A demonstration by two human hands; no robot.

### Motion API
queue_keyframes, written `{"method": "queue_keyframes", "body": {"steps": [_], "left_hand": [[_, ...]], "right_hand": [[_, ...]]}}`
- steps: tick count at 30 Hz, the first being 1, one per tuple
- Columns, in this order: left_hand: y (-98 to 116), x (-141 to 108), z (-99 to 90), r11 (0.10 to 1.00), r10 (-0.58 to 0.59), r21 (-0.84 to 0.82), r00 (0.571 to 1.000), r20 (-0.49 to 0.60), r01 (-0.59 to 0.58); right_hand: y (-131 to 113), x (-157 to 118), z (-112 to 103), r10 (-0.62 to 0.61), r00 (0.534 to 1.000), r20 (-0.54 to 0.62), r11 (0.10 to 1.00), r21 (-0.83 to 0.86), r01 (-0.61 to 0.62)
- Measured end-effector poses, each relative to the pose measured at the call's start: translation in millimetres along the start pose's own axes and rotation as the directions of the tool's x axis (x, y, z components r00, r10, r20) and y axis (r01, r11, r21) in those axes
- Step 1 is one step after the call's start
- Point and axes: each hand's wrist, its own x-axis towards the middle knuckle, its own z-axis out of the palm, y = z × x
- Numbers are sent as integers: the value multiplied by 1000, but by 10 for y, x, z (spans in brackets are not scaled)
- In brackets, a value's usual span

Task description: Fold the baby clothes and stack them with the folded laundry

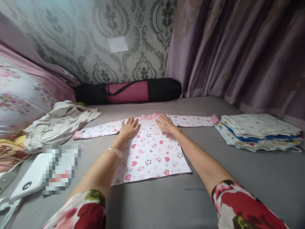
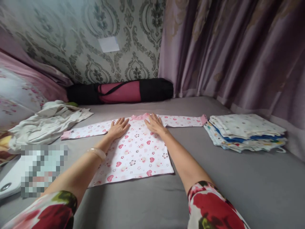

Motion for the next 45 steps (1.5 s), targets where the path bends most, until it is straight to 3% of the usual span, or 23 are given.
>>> {"method": "queue_keyframes", "body": {"steps": [4, 9, 14, 22, 27, 31, 34, 37, 41, 43, 45], "left_hand": [[4, -3, -4, 1000, -8, -1, 1000, 11, 8], [-14, 12, 20, 1000, -11, 19, 1000, 7, 11], [-41, 40, 61, 999, -10, 38, 1000, 2, 10], [-45, 45, 64, 997, -26, 68, 999, 20, 25], [-40, 40, 61, 995, -31, 93, 999, 22, 29], [-50, 44, 70, 994, -30, 107, 999, 23, 27], [-59, 54, 74, 994, -26, 103, 999, 19, 24], [-53, 55, 66, 995, -22, 101, 999, 25, 19], [-24, 38, 40, 995, -35, 97, 999, 25, 32], [-17, 32, 34, 996, -42, 84, 999, 31, 39], [-20, 33, 38, 997, -39, 65, 999, 37, 37]], "right_hand": [[174, -155, -94, 102, 993, -65, 995, -1, -102], [334, -248, -61, 157, 987, -27, 985, -63, -158], [399, -209, -63, 118, 980, -161, 982, -126, -139], [623, -157, -130, 266, 929, -259, 955, -60, -290], [667, -152, -218, 277, 945, -174, 960, 14, -279], [870, -180, -477, 273, 959, -78, 957, 128, -262], [1131, -299, -698, 415, 881, -226, 910, 121, -398], [1369, -461, -811, 562, 723, -401, 815, 120, -567], [1538, -565, -742, 675, 531, -512, 675, 139, -725], [1565, -556, -668, 712, 470, -521, 613, 136, -778], [1572, -532, -613, 737, 449, -506, 574, 117, -810]]}}
